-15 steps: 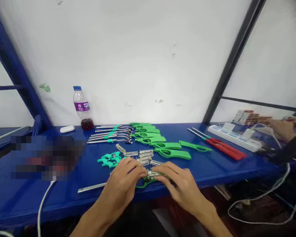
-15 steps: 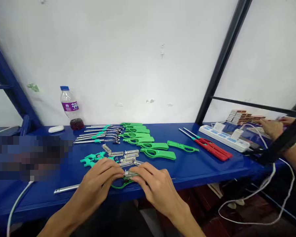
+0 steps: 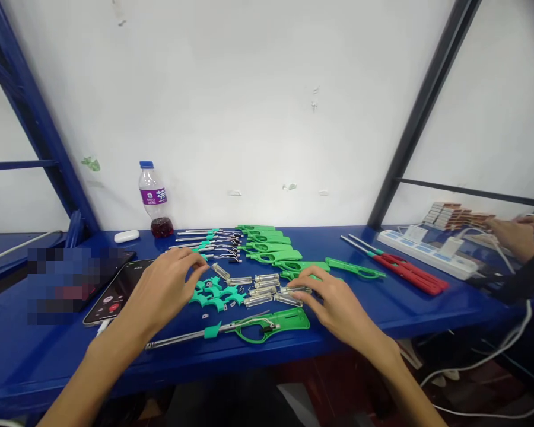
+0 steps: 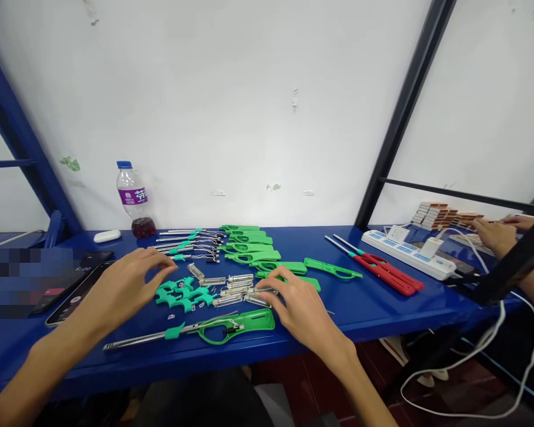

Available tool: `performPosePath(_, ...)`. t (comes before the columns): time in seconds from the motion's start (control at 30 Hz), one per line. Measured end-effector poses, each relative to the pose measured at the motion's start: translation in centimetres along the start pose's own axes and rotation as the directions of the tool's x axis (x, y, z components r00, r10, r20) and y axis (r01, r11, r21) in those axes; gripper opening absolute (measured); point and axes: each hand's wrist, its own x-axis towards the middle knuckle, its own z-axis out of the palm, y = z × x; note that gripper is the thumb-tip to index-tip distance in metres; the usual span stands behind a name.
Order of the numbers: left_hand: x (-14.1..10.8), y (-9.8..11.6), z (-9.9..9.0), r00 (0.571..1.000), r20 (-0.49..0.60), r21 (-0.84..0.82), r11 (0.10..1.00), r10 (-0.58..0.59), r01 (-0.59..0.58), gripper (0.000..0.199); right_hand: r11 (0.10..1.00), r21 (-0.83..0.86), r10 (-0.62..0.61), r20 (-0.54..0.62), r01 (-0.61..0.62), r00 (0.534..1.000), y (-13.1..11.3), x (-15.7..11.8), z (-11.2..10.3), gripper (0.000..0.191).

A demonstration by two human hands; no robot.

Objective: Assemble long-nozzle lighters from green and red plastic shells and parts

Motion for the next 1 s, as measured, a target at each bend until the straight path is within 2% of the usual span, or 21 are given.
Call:
performPosePath(0.23,1.6,-2.1,1.4,0.986,0.164,0.086,0.996,-0.011,-0.004,0.032,0.992,0.028,-0.124,0.089,0.122,0.988,-0.8,0.7,1.6,0.023)
performPosePath(0.37,1.8,-3.3,2.3,0.977,0.209,0.074,0.996,0.033,-0.049,0.035,0.992,0.064,-0.112,0.076,0.107,0.991,-1.2,0.8,1.6,0.019)
performPosePath(0.47,1.4,-3.4,2.0,0.979,0.195,0.068,0.995,0.058,-0.072,0.040,0.995,0.068,-0.075,0.033,0.072,0.997,-1.1,0.0,1.0,0.018)
performPosePath(0.6,-1.8,-1.0,0.3,0.988,0.122,0.063,0.992,0.098,-0.106,0.043,0.999,0.032,0.007,0.046,-0.009,0.999,-0.4,-2.5,0.5,0.020)
performPosePath(0.67,-4.2,1.0,-0.2,0.980,-0.013,-0.033,0.979,0.199,-0.199,0.039,0.999,0.008,0.045,0.068,-0.046,0.997,-0.1,-3.8,0.5,0.022)
performPosePath(0.7,-5.3,2.0,-0.2,0.973,-0.040,-0.074,0.970,0.228,-0.230,0.036,0.998,-0.002,0.058,0.073,-0.058,0.996,0.0,-4.3,0.6,0.023)
performPosePath(0.83,-8.3,4.6,1.3,0.963,0.002,-0.052,0.962,0.269,-0.269,0.031,0.997,-0.005,0.083,0.080,-0.083,0.993,0.0,-5.1,1.0,0.022)
performPosePath(1.0,-8.6,4.9,3.0,0.963,0.053,-0.071,0.963,0.264,-0.260,0.043,0.993,0.063,0.096,0.077,-0.101,0.992,-0.2,-5.2,1.0,0.019)
